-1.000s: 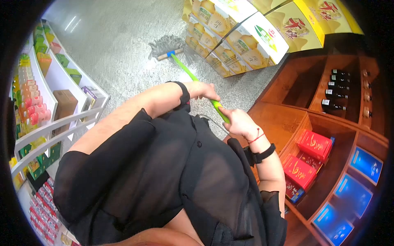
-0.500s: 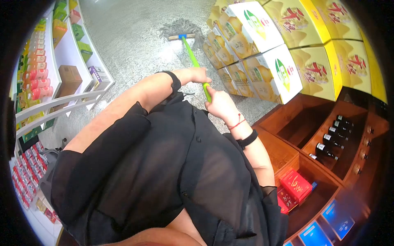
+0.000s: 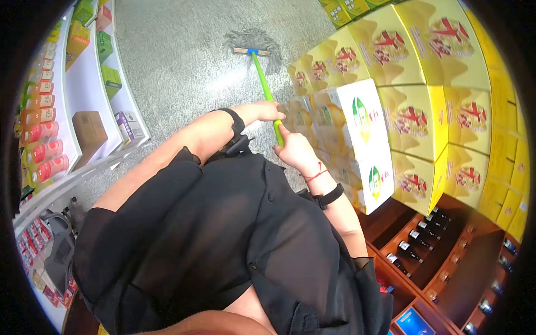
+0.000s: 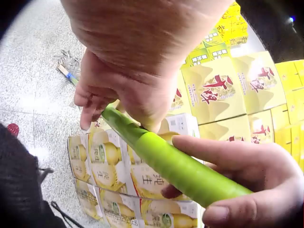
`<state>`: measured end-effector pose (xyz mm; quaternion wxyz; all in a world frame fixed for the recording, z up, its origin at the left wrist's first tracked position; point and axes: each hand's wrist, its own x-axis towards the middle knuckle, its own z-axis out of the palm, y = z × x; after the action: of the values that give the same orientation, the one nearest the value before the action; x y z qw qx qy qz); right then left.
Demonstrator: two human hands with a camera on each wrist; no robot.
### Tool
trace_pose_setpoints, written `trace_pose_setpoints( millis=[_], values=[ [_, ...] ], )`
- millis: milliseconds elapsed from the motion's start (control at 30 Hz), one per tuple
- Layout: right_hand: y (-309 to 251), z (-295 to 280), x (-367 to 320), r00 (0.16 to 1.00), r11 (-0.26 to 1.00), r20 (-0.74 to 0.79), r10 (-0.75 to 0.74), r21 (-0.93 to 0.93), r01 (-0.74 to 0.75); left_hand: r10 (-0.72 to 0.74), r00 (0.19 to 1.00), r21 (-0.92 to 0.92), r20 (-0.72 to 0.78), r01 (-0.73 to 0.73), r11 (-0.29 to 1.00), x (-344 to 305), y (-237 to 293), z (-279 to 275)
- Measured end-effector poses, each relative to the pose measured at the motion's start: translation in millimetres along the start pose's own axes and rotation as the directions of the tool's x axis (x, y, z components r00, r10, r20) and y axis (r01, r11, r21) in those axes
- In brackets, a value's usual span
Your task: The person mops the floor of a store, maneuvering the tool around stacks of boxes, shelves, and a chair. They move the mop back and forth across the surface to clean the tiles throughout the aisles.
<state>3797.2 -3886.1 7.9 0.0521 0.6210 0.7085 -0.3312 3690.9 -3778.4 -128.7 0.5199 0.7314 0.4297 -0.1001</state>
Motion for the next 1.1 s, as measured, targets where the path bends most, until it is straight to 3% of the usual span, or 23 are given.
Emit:
trace_pose_setpoints(
  millis=[133, 367, 533, 633, 700, 767, 900, 967, 1100],
  values=[
    [-6, -10, 53, 1.000, 1.000, 0.008, -0.007, 0.005, 0.007, 0.025, 0.997, -0.007, -0.078, -0.025, 1.000, 28, -26, -38],
    [-17, -45, 106, 0.999, 1.000, 0.033, -0.021, -0.018, 0.022, -0.017, 0.999, -0.072, -0.046, 0.014, 0.997, 66, -43, -82],
    [0, -77, 140, 0.993, 0.995, -0.074, -0.094, 0.016, 0.095, -0.006, 0.998, -0.083, -0.055, 0.002, 0.997, 90, -29, -124],
    [9, -108, 168, 0.999, 0.999, 0.005, -0.039, -0.015, 0.039, -0.002, 0.999, -0.079, -0.053, -0.003, 0.997, 105, -17, -157],
    [22, -128, 189, 0.991, 0.992, -0.057, -0.125, -0.012, 0.124, 0.000, 0.998, -0.075, -0.060, -0.005, 0.997, 117, -4, -188],
    [25, -162, 211, 0.998, 0.998, 0.008, -0.068, 0.012, 0.068, -0.092, 0.984, -0.143, 0.155, 0.115, 0.983, 132, 12, -223],
    [53, -203, 263, 0.980, 0.981, -0.034, -0.195, -0.017, 0.195, -0.129, 0.992, -0.176, 0.002, 0.127, 0.976, 182, 14, -257],
    [59, -222, 286, 0.978, 0.977, -0.001, -0.208, -0.046, 0.208, -0.063, 0.992, -0.073, -0.105, 0.055, 0.996, 212, 6, -272],
    [73, -236, 335, 0.966, 0.963, 0.036, -0.256, -0.079, 0.258, -0.046, 0.984, -0.023, -0.174, 0.043, 0.999, 230, 5, -304]
  ],
)
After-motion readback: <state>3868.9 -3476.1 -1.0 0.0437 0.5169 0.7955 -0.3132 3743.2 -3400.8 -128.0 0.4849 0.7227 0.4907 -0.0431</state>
